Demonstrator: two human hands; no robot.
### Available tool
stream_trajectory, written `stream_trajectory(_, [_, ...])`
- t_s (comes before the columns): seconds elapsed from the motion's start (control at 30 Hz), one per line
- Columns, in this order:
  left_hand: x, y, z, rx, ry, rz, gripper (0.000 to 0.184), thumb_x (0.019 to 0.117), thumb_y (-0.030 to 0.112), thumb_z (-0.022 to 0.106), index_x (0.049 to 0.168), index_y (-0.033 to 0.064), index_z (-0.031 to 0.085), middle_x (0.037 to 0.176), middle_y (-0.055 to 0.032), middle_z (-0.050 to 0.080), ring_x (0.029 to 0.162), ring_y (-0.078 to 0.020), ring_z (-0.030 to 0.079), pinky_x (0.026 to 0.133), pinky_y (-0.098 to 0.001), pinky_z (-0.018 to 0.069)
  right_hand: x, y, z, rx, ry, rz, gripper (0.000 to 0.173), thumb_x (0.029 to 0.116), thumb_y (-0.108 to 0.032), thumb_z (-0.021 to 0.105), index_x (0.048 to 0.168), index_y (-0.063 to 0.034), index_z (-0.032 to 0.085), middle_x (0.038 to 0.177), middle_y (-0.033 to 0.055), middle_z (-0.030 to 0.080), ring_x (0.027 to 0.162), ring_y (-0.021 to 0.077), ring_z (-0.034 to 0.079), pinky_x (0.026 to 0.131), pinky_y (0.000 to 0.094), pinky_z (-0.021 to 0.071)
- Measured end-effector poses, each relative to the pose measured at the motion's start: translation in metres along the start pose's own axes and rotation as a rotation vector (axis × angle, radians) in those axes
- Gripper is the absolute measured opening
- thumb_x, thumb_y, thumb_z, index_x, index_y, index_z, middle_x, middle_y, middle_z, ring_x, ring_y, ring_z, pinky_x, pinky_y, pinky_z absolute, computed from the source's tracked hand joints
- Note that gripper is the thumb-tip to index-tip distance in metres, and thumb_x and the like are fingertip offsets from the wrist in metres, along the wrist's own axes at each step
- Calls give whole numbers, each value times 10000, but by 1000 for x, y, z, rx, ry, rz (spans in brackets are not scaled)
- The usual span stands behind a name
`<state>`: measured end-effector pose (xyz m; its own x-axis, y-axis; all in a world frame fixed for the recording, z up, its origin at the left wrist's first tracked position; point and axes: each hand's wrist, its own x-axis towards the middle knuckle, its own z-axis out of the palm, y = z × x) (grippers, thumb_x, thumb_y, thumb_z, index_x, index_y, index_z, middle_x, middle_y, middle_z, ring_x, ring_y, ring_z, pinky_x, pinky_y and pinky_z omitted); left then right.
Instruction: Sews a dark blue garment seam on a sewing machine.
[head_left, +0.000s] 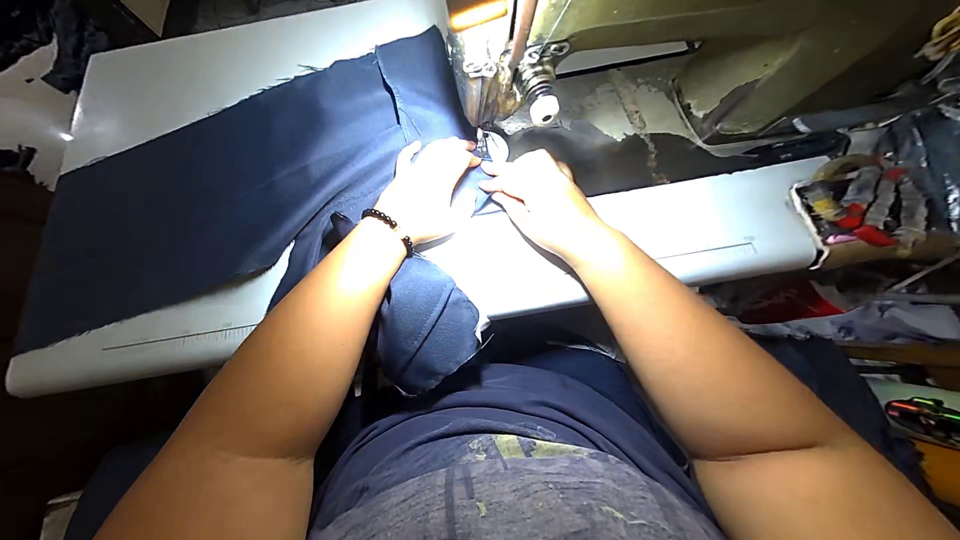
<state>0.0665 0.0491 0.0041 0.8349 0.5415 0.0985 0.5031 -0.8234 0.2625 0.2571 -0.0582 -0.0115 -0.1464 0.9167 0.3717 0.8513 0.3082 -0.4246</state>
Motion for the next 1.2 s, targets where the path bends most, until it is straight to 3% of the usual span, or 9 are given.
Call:
stream_trajectory(0.13, [-1, -4, 0, -10, 14, 45, 536, 968, 392, 460, 1415, 120, 576, 1573, -79, 474, 1505, -278, 370, 1182, -669, 200, -7, -3, -1, -25, 0, -16, 322, 1022, -153, 517, 1237, -129, 756, 1399, 81, 651, 1280, 320, 584, 1057, 534, 420])
stream_trajectory(0.27, [2, -9, -3, -3, 21, 104, 546, 963, 408, 458, 1402, 114, 596, 1560, -83, 491, 1499, -281, 378, 1179, -652, 210, -7, -2, -4, -16, 50, -17, 265, 977, -127, 550, 1081, -99, 792, 1136, 149, 673, 1126, 349, 601, 965, 530, 468])
stream_trajectory(0.47, [-2, -13, -6, 93, 105, 250, 543, 975, 406, 441, 1348, 76, 660, 1377, -197, 595, 1320, -438, 501, 1020, -674, 358, -5, -16, -11, 5, -35, 96, 285, 938, -87, 605, 1139, -165, 792, 1188, 109, 673, 1186, 322, 585, 975, 541, 473])
stream_trajectory(0.57, [-3, -11, -2, 169, 90, 308, 580, 1012, 334, 341, 1395, -12, 605, 1277, -276, 612, 1132, -496, 578, 876, -669, 420, -43, -39, -12, -17, 12, -1, 229, 915, -157, 682, 1122, -153, 780, 1213, 78, 682, 1221, 263, 592, 1012, 487, 492])
stream_trajectory(0.7, [-21, 19, -10, 261, -136, 96, 681, 999, 406, 416, 1456, -92, 493, 1457, -319, 493, 1250, -527, 543, 975, -660, 463, -129, -53, -19, 45, 93, -147, 209, 959, -194, 621, 1077, -169, 792, 999, 45, 747, 1013, 231, 685, 938, 465, 512])
stream_trajectory(0.83, [-33, 63, -22, 210, -409, -192, 933, 963, 574, 573, 1563, -87, 304, 1638, -322, 239, 1465, -517, 336, 1135, -632, 349, -182, 11, -83, -177, 355, 253, 212, 947, -133, 611, 1007, -41, 792, 982, 106, 757, 967, 251, 713, 884, 463, 561])
stream_trajectory(1.0, [-48, 76, 19, 96, 79, -230, 684, 987, 434, 372, 1406, -79, 542, 1513, -325, 459, 1387, -555, 436, 1058, -722, 363, -217, 63, -223, -287, 480, 893, 340, 1051, -129, 473, 1306, 22, 639, 1177, 246, 696, 1068, 363, 691, 955, 542, 540])
stream_trajectory(1.1, [-53, 64, 33, 94, 231, -214, 610, 983, 386, 331, 1362, 3, 619, 1488, -248, 528, 1374, -507, 475, 1026, -776, 302, -238, 89, -260, -211, 614, 1059, 350, 1041, -116, 438, 1312, 24, 610, 1151, 232, 687, 993, 305, 681, 885, 491, 538])
stream_trajectory(1.2, [-51, 39, 31, 85, 245, -121, 620, 973, 465, 349, 1294, 48, 676, 1421, -223, 593, 1382, -445, 501, 1103, -772, 205, -249, 98, -264, -124, 478, 1253, 287, 1022, -98, 469, 1177, 12, 683, 1042, 206, 708, 909, 306, 657, 831, 536, 505])
